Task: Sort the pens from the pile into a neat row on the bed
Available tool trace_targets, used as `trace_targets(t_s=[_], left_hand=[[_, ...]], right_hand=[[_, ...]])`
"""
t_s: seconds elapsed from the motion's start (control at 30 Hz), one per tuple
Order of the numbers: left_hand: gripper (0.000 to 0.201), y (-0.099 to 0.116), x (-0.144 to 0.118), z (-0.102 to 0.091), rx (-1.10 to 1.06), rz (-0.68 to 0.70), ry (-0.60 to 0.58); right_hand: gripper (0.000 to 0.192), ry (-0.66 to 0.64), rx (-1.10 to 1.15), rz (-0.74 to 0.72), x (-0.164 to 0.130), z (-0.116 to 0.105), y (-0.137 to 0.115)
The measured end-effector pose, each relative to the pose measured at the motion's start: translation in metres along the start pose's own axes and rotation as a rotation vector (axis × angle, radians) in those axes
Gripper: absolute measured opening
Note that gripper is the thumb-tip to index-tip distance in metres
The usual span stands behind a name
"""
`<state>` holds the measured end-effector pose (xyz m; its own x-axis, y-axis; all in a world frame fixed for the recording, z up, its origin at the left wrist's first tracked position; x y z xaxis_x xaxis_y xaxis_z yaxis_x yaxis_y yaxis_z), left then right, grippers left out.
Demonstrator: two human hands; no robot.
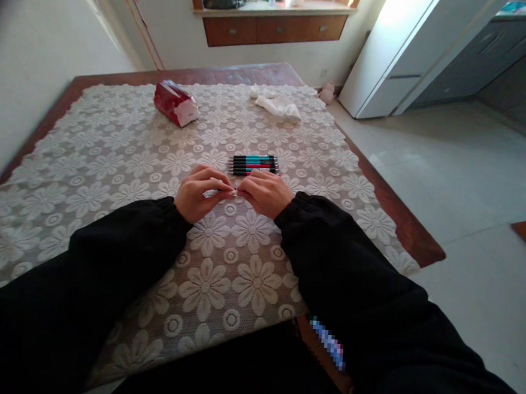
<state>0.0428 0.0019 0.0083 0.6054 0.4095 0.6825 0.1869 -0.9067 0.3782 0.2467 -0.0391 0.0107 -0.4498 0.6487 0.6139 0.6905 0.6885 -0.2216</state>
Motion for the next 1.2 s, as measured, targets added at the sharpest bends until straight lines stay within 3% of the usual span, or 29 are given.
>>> trace_targets(t_s=[0.33, 0.67, 1.2], left_hand=[[0.014, 0.0016, 0.0017, 0.0015, -0.022, 0.027, -0.038], [0.012, 0.0028, 0.0005, -0.0001, -0.005, 0.013, 0.004], [0.017, 0.0033, 0.003, -0.0014, -0.033, -0.003, 0.033]], right_hand=[[0.027, 0.021, -0.079, -0.048, 0.0006, -0.0027, -0.0031], [0.026, 0.035, -0.033, -0.007, 0.0003, -0.0038, -0.0055], [0.02, 0.056, 0.033, -0.055, 0.0013, -0.0063, -0.0072]])
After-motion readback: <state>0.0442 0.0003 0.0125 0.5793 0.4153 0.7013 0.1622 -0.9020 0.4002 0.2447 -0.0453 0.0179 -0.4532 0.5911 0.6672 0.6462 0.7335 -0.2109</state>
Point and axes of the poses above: each hand's wrist, its own x-axis towards the middle knuckle, its own z-axis out of the palm, y = z × x, the point moved 2 cm from there along x, towards the middle knuckle, and after that the axes turned 7 degrees about z, right-handed, at the moved point
